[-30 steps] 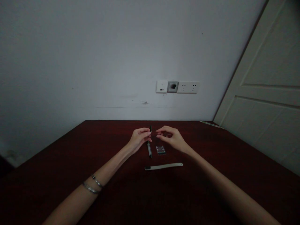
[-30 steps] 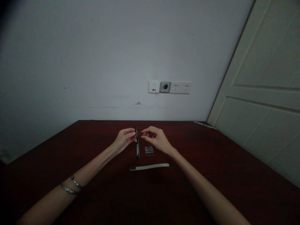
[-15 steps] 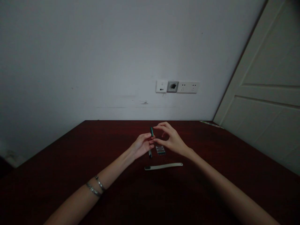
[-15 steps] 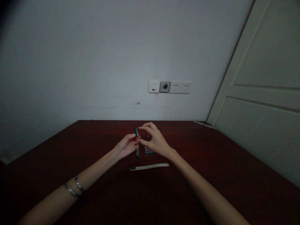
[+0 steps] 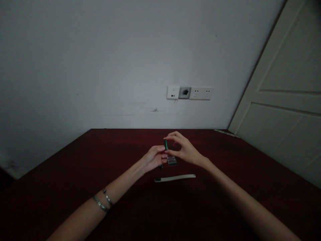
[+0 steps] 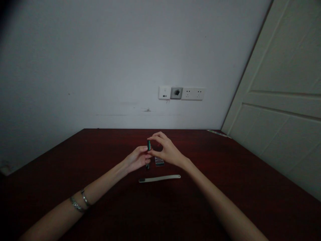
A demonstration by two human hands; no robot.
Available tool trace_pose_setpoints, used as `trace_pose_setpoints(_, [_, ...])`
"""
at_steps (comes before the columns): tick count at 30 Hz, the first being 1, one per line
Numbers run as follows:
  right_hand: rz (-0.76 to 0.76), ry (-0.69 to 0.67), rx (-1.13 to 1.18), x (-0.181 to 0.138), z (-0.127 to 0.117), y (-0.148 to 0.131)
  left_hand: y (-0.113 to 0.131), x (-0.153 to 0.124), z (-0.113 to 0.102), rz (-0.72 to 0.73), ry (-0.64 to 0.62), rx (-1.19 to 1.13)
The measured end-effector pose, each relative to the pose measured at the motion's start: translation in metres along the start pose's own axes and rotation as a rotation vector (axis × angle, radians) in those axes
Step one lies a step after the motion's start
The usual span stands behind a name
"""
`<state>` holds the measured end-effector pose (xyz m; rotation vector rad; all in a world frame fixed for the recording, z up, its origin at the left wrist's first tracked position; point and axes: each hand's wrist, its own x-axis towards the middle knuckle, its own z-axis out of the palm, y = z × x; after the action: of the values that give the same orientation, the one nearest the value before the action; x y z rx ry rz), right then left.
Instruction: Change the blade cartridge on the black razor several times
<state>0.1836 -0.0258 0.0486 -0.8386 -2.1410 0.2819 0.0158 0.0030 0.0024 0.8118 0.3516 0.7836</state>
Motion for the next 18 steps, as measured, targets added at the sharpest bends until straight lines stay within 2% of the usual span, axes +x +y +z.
trace_pose_setpoints(3, [-0.001, -0.002, -0.011, 0.000, -0.003, 0.001, 0.003, 0.003, -0.008, -0.011, -0.031, 0.082])
trace_pose_setpoints(6, [-0.011, -0.008, -0.050, -0.001, -0.007, 0.004, 0.014, 0.004, -0.017, 0.039, -0.038, 0.211])
trace_pose_setpoints(10, [-0.031, -0.065, -0.188, -0.003, -0.011, 0.007, 0.033, 0.001, -0.025, 0.133, 0.081, 0.426])
trace_pose_setpoints(14, [-0.059, -0.139, -0.309, -0.006, -0.010, 0.009, 0.040, -0.001, -0.022, 0.138, 0.191, 0.593])
trace_pose_setpoints(18, [-0.073, -0.180, -0.366, -0.007, -0.006, 0.009, 0.036, -0.002, -0.016, 0.116, 0.188, 0.702])
